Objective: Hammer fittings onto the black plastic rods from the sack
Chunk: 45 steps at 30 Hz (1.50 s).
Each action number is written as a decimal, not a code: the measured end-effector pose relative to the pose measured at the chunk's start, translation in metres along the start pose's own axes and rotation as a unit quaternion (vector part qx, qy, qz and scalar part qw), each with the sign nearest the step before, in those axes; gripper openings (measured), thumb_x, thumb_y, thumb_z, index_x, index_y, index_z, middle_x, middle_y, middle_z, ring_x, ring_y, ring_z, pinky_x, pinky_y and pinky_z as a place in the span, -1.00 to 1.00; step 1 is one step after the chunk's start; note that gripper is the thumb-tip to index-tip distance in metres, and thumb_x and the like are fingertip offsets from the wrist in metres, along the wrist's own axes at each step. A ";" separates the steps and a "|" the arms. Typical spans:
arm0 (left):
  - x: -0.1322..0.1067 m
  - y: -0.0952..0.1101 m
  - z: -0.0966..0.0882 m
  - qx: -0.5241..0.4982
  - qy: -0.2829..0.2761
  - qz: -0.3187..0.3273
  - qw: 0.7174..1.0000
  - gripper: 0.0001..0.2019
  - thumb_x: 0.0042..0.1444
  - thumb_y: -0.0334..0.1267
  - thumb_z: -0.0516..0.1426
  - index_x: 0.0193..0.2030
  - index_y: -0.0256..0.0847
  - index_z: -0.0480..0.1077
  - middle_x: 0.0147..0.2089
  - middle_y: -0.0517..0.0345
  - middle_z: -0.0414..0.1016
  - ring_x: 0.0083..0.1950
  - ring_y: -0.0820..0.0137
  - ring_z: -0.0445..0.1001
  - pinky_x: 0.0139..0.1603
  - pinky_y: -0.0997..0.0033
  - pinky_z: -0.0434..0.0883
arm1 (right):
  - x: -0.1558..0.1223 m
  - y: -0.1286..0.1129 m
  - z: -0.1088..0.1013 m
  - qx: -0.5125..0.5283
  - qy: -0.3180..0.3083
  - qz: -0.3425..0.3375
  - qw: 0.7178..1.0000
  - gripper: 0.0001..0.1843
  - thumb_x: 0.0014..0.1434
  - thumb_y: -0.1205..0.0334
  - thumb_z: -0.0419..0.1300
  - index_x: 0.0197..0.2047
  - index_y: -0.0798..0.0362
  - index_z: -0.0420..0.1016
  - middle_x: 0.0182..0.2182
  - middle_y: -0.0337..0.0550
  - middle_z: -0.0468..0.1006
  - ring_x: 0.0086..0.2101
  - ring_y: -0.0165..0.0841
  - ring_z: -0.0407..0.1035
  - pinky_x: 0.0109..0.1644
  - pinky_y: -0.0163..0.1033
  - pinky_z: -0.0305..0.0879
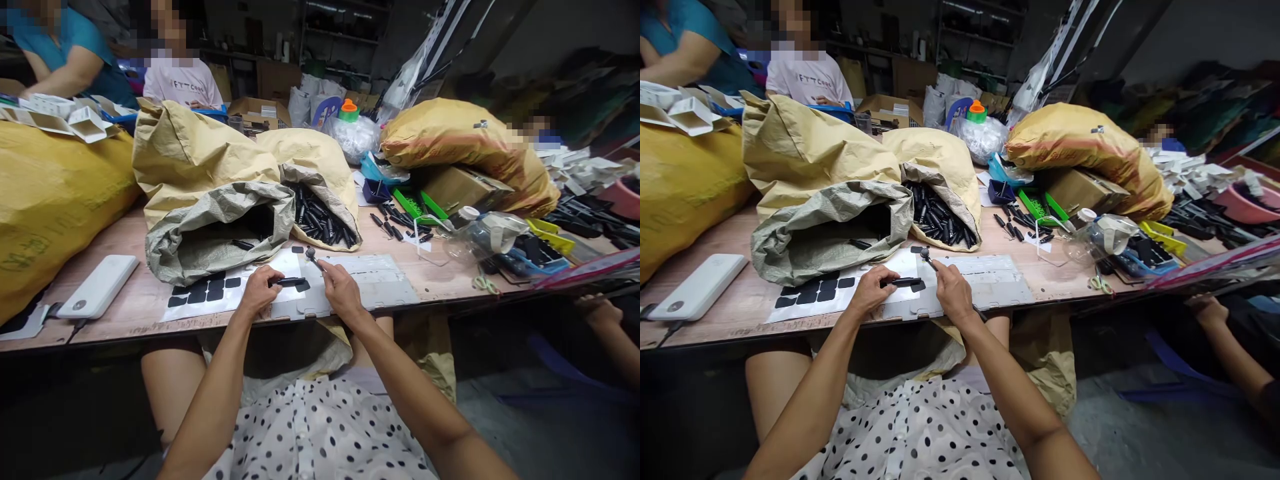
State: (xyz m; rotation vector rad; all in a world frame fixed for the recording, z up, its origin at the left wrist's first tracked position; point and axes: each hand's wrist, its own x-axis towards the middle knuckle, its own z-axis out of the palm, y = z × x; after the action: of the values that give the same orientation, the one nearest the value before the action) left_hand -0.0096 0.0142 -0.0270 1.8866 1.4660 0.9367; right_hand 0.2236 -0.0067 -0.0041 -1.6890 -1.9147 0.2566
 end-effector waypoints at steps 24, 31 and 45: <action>-0.002 -0.001 -0.010 -0.020 -0.009 -0.018 1.000 -0.84 -0.01 -0.21 0.26 -0.27 -0.09 0.63 -0.31 0.16 0.56 -0.19 0.24 0.49 -0.14 0.27 0.42 | 0.023 0.004 0.024 -0.208 -0.039 -0.040 0.977 -0.47 0.36 0.41 0.05 0.27 -0.23 0.53 -0.11 -0.04 0.46 -0.16 -0.22 0.22 -0.13 -0.21 0.09; -0.002 0.007 -0.012 -0.105 0.031 -0.047 0.993 -0.74 0.01 0.04 0.23 -0.39 -0.11 0.55 -0.36 0.15 0.53 -0.24 0.27 0.46 -0.16 0.29 0.40 | 0.024 0.003 0.021 -0.205 -0.051 -0.046 0.976 -0.49 0.38 0.38 0.04 0.28 -0.19 0.52 -0.10 -0.03 0.47 -0.14 -0.20 0.24 -0.14 -0.20 0.08; -0.026 0.040 -0.019 -0.315 0.099 -0.277 0.902 -0.37 -0.21 0.42 0.25 -0.47 -0.20 0.41 -0.58 0.20 0.39 -0.58 0.49 0.25 -0.55 0.48 0.17 | 0.023 0.012 0.026 -0.212 -0.030 -0.056 0.975 -0.50 0.36 0.36 0.07 0.27 -0.18 0.53 -0.11 -0.02 0.47 -0.15 -0.19 0.23 -0.14 -0.19 0.09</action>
State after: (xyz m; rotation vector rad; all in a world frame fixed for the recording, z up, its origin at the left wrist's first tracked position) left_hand -0.0060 -0.0199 0.0115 0.8629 1.4549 1.1488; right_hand 0.2187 0.0236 -0.0246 -1.8416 -2.2182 -0.1587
